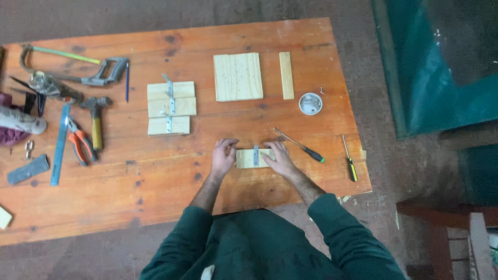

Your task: The person assembles small wooden pieces by attaching metal brackets using screws. They position the brackets, insert screws, and tighten them with a screwdriver on a workbench.

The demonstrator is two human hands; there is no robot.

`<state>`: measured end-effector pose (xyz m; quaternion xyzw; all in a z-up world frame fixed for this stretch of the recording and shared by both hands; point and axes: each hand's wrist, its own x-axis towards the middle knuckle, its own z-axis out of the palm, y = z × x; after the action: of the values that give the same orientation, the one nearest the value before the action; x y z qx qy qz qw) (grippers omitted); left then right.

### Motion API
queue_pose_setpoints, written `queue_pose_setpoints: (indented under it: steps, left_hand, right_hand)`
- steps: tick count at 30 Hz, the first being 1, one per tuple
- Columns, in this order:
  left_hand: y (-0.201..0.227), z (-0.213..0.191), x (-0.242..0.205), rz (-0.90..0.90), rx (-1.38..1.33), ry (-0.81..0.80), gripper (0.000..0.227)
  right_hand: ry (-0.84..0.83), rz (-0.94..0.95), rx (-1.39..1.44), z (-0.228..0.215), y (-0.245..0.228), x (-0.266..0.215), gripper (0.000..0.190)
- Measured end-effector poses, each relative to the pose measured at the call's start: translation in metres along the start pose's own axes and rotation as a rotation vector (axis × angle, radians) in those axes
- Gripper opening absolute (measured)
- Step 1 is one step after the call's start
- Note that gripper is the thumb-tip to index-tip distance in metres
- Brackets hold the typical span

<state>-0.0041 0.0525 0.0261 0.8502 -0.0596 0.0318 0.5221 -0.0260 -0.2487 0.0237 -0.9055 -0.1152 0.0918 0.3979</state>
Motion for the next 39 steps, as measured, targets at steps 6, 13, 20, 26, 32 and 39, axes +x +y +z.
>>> queue_pose_setpoints:
  steps: [6, 13, 20, 26, 32, 39]
  left_hand:
    - [0.032, -0.019, 0.013, -0.039, -0.073, 0.022, 0.016]
    - [0.046, -0.045, 0.021, -0.203, -0.081, -0.05, 0.034]
    - [0.094, 0.004, 0.033, -0.147, -0.19, -0.092, 0.017]
    - [0.147, 0.079, 0.057, 0.085, -0.002, -0.346, 0.048]
    - [0.163, 0.165, 0.102, -0.083, 0.206, -0.414, 0.018]
    - [0.177, 0.247, 0.175, -0.12, 0.381, -0.418, 0.03]
  right_hand:
    - [0.102, -0.012, 0.015, -0.008, -0.021, -0.003, 0.048]
    - [0.324, -0.039, -0.106, -0.037, -0.037, -0.011, 0.035]
    - [0.344, 0.094, -0.205, -0.063, 0.005, -0.019, 0.034]
    - [0.382, 0.263, 0.0, -0.098, 0.04, -0.004, 0.022]
    - [0.342, 0.283, -0.014, -0.134, 0.098, 0.011, 0.019]
    - [0.135, 0.388, -0.074, -0.189, 0.122, 0.031, 0.018]
